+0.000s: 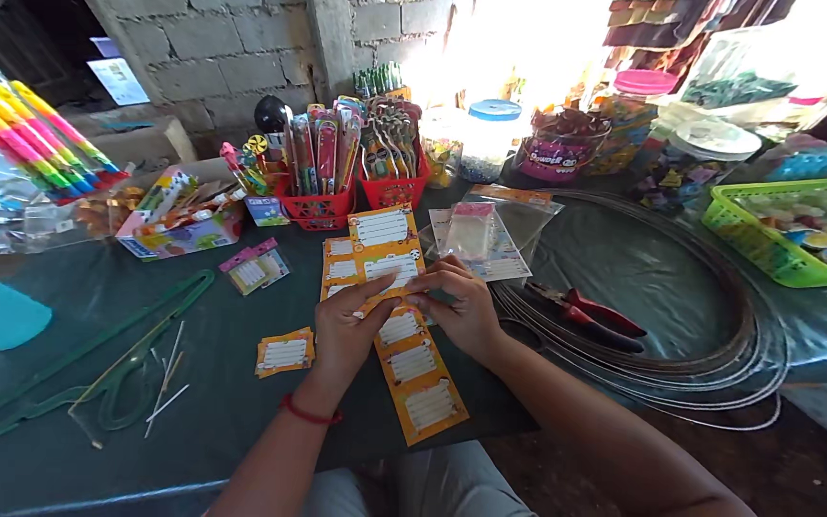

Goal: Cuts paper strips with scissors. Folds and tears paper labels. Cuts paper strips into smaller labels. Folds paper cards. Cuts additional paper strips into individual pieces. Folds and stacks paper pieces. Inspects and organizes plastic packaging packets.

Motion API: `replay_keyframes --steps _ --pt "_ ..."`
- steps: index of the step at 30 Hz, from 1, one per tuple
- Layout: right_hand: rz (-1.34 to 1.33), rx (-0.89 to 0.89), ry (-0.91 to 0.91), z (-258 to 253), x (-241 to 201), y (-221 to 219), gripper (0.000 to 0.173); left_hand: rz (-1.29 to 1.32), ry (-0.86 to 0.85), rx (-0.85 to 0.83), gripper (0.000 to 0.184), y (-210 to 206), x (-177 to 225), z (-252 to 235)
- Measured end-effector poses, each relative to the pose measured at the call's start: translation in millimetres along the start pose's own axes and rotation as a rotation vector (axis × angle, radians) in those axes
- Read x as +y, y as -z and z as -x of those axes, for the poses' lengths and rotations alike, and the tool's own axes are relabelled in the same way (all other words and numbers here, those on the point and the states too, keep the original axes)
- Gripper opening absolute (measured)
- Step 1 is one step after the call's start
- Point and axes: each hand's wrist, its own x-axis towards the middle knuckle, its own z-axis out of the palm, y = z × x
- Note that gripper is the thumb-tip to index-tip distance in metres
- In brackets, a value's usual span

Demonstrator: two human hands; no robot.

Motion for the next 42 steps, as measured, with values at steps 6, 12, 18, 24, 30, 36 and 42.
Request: replay_keyframes --steps 6,12,18,24,30,36,42 --pt "0.019 0.014 -0.017 0.5 -0.4 -1.4 0.006 -0.049 -0.004 0.029 0.015 -0.8 -1.2 -0.3" --pt "0.017 0.002 -0.056 -0.1 -1.2 -0.3 0.005 -0.185 -0.074 0.077 0.006 -0.3 -5.8 0.8" --pt "0.024 -0.049 -0.109 -3.3 -2.7 4.7 0.006 -0.166 -0.019 -0.021 0.010 9.1 -5.9 -4.2" --pt "-0.033 -0.058 -0.219 -8.3 -3.0 13.1 0.008 -0.040 0.088 -0.008 0.006 21.0 -10.5 -8.5" --pt "-0.077 -0.114 -0.230 -11.5 -0.3 18.6 0.009 0.033 0.153 -0.042 0.005 26.6 -10.0 -12.0" --pt "-0.147 -0.146 -0.331 -16.9 1.2 25.8 0.009 0.106 0.252 -0.034 0.006 33.5 -8.5 -15.4" --pt "-0.136 -0.083 -0.294 -13.5 2.4 22.3 0.016 0.091 0.293 0.036 0.005 39.1 -8.3 -18.6"
